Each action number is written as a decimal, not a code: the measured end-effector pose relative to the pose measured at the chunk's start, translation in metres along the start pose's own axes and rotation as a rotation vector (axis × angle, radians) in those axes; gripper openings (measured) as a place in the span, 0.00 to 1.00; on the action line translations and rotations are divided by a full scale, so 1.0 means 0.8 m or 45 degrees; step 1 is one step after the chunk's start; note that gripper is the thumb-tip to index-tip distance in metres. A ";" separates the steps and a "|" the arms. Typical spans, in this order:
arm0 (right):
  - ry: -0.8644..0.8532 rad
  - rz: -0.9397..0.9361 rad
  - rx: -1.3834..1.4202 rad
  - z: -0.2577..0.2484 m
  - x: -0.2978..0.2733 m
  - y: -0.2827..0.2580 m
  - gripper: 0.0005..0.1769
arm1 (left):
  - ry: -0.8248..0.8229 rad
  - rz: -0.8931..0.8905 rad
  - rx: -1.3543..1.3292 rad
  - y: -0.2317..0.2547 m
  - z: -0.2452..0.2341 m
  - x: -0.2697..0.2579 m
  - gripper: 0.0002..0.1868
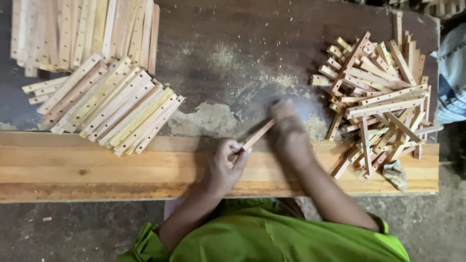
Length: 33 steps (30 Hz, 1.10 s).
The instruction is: Sanding small wooden slats individually and sorting them into piles on a workbench
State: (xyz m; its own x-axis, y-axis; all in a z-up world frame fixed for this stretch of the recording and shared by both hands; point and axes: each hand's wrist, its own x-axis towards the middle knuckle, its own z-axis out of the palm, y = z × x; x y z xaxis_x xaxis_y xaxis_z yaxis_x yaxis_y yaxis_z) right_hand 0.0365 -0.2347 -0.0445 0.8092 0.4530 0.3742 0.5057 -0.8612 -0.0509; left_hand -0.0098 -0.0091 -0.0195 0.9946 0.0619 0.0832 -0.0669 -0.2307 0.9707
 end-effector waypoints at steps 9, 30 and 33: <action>-1.504 -0.133 -0.208 -0.093 0.071 -0.099 0.58 | 0.003 -0.020 -0.036 0.003 -0.006 0.000 0.12; -0.009 0.109 0.122 -0.044 0.010 -0.009 0.35 | 0.024 0.239 0.173 -0.007 0.006 -0.005 0.15; 0.050 0.247 -0.023 -0.044 0.008 -0.016 0.35 | 0.049 0.236 0.055 -0.002 0.005 0.001 0.14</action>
State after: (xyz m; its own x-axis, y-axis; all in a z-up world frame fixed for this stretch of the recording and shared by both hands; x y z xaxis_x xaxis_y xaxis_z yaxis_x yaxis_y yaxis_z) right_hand 0.0248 -0.2292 -0.0092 0.8783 0.2692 0.3952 0.3358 -0.9356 -0.1089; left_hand -0.0087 -0.0126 -0.0217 0.9618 0.0512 0.2690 -0.2444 -0.2831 0.9274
